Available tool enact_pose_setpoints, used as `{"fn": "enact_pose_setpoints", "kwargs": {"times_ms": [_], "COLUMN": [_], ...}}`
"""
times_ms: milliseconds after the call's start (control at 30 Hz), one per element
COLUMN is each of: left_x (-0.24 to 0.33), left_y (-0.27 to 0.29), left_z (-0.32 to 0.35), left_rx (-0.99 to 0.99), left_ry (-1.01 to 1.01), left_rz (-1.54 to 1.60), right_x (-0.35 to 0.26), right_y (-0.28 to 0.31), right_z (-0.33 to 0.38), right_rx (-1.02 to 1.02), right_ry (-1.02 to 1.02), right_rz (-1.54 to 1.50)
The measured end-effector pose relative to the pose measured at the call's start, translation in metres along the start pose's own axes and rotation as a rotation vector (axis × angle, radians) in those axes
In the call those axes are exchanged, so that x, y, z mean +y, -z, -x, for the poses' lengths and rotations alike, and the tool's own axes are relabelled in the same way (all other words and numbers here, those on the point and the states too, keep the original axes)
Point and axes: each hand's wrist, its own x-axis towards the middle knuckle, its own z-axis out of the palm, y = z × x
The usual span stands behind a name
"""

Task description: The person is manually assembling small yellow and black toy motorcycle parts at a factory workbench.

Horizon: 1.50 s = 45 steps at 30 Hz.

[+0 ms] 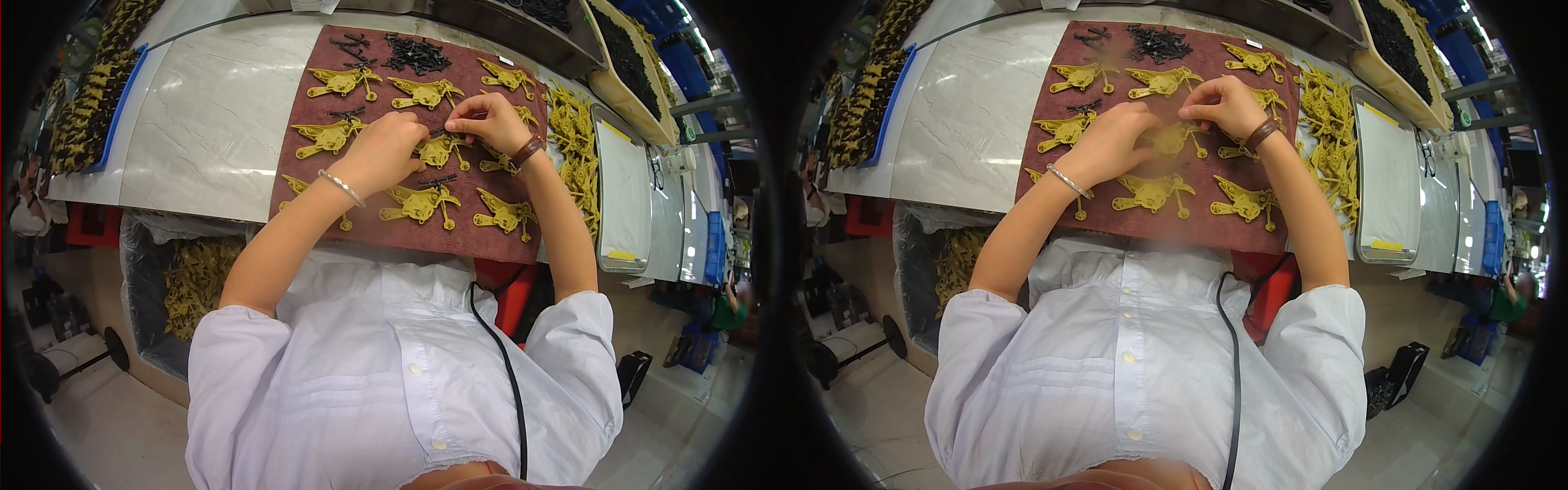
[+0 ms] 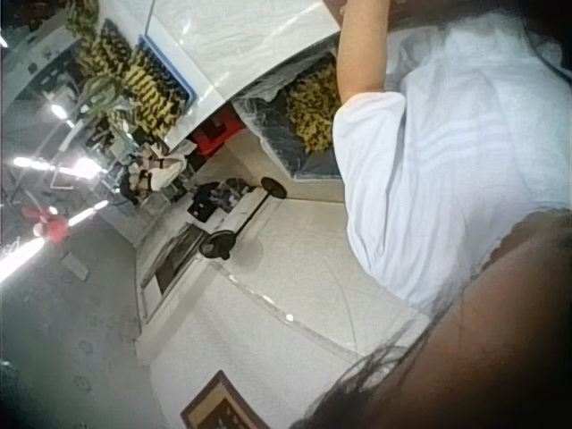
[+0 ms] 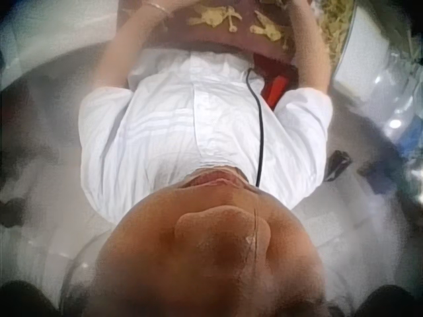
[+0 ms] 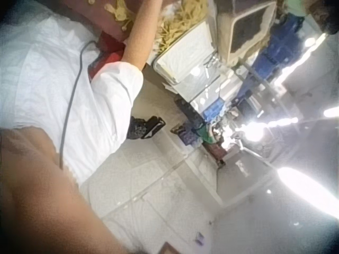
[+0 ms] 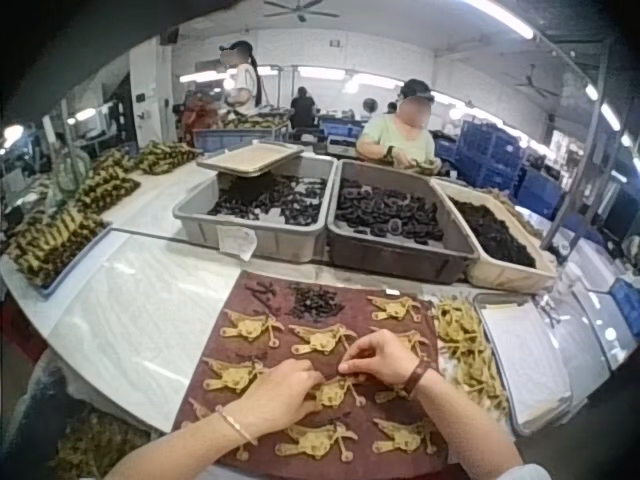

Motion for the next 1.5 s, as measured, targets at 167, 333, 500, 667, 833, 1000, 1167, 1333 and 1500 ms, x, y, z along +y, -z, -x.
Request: {"fn": "enact_pose_setpoints", "kwargs": {"times_ms": [167,333,500,667,833,1000,1167,1333,1500], "left_x": [-0.001,-0.001,-0.003,-0.001,-0.007,-0.02,-0.018,-0.006,-0.008], "left_y": [-0.002,-0.003,-0.003,0.007,0.011,0.029,0.047,0.067,0.079], "left_z": [0.0,0.001,0.001,-0.001,-0.001,0.006,0.028,0.056,0.074], "left_rx": [0.023,0.012,0.025,0.039,0.017,0.14,0.223,0.281,0.348], "left_ry": [-0.026,-0.018,-0.024,-0.007,-0.033,-0.063,-0.054,-0.066,-0.077], "left_rz": [-0.011,-0.025,-0.019,-0.135,-0.153,-0.057,-0.026,0.047,0.034], "right_x": [0.01,0.003,-0.011,-0.014,-0.011,-0.043,-0.06,-0.057,-0.064], "right_y": [0.0,-0.004,-0.004,-0.001,-0.005,-0.022,-0.043,-0.052,-0.054], "right_z": [-0.005,0.003,0.018,0.02,0.004,-0.051,-0.14,-0.197,-0.21], "right_rx": [0.046,0.062,0.183,0.243,0.361,0.363,0.361,0.195,0.044], "right_ry": [0.043,0.076,0.041,0.11,0.331,0.485,0.476,0.373,0.329], "right_rz": [0.146,0.197,0.204,0.202,0.258,0.346,0.453,0.7,0.82]}}
